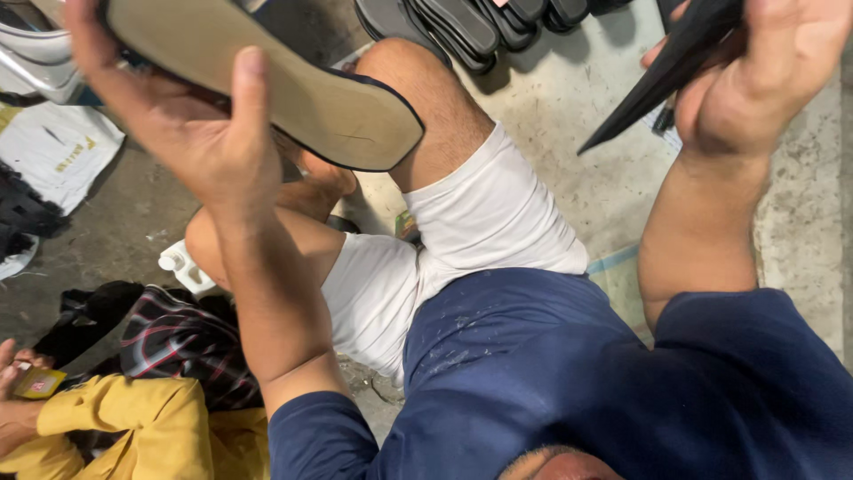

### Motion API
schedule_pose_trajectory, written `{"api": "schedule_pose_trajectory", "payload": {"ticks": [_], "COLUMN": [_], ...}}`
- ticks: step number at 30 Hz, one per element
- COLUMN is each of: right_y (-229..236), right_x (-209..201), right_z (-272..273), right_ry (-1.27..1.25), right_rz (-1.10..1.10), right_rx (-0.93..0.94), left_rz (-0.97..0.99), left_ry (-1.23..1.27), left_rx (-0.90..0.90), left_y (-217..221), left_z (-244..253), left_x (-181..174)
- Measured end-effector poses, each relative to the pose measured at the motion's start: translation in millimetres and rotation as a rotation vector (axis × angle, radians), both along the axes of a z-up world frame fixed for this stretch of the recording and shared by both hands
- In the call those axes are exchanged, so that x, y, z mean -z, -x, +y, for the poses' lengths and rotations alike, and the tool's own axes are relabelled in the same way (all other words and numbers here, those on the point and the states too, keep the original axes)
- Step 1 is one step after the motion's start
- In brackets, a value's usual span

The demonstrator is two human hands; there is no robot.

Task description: The person sits on the floor and assembles sandals by pressing black straps onto beige insoles. They repeatedly pick up a strap and an insole, align them, and press the strap into place, then set the assembled unit aside.

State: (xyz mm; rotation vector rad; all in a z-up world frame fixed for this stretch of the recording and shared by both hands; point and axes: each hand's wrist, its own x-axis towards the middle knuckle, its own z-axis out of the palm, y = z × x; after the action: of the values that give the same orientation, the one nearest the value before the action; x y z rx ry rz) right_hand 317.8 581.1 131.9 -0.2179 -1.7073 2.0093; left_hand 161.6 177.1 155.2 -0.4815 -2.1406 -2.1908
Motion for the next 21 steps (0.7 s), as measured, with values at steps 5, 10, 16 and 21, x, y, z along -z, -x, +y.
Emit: {"api": "schedule_pose_trajectory", "payload": {"ticks": [5,10,16,21], "right_y": [-5.9,3.1,28.4,36.0], "right_x": [16.2,-2.7,-28.6,-38.0], "right_z": [38.5,-1.9,-103.4,-148.1], "right_ry": [0.267,0.171,0.261,0.198], "right_rz": [-0.059,-0.119,-0.069,-0.018], "right_rx": [0.05,0.066,-0.319,-0.471], "left_rz": [0.064,0.169,0.106,0.087], "left_ry": [0.007,0.003,-0.122,-0.116], "left_rx": [-0.052,-0.015,0.068,0.189], "left_y": [-2.9,-18.6,-41.8,-55.1], "left_z": [-17.3,-14.1,8.3,3.3], "left_x": [27.4,6.1,-30.4,-67.6]}}
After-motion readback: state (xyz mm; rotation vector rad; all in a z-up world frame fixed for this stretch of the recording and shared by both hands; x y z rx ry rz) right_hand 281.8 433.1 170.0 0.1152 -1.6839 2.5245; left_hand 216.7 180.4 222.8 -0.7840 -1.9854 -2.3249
